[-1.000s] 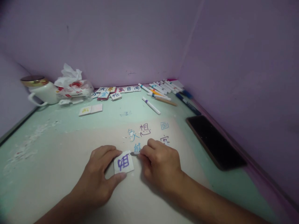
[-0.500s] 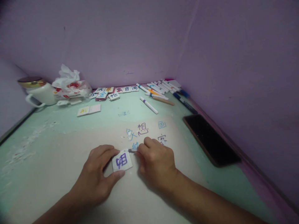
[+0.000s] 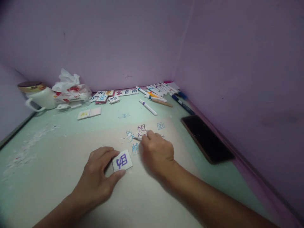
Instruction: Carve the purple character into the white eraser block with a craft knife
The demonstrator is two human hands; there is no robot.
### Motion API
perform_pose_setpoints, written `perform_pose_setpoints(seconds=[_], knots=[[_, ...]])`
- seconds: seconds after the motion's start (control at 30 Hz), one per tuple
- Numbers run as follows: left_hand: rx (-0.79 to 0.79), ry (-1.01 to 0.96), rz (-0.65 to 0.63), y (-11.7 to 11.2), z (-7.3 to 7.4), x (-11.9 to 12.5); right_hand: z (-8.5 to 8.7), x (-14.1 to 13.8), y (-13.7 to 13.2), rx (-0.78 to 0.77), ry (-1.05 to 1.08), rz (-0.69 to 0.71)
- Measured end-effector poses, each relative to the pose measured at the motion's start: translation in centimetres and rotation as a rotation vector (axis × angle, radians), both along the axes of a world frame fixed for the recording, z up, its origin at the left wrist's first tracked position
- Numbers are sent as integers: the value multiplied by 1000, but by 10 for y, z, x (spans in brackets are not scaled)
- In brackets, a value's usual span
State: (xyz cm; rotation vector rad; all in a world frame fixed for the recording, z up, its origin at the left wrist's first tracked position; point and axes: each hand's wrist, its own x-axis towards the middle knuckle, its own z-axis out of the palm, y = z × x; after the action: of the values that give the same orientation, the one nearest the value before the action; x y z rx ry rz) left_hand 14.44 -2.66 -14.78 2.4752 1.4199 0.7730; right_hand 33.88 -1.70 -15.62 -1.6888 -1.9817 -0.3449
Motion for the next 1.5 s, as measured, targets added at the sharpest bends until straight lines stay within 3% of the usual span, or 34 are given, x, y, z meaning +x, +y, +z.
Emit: perform_pose_setpoints(seconds=[0.4,0.67,0.87,1.1,1.5], knots=[[-46,7,13,0,1,0,9,13,2,-122,359,59],[-37,55,11,-4,8,-1,9,9,-13,-126,298,163],[28,119,71,-13,3,-4,10,3,-12,-115,234,175],[80,147,45,-15,4,3,16,-6,-17,-97,169,220],[84,145,91,-14,2,9,17,-13,-15,-92,115,138]])
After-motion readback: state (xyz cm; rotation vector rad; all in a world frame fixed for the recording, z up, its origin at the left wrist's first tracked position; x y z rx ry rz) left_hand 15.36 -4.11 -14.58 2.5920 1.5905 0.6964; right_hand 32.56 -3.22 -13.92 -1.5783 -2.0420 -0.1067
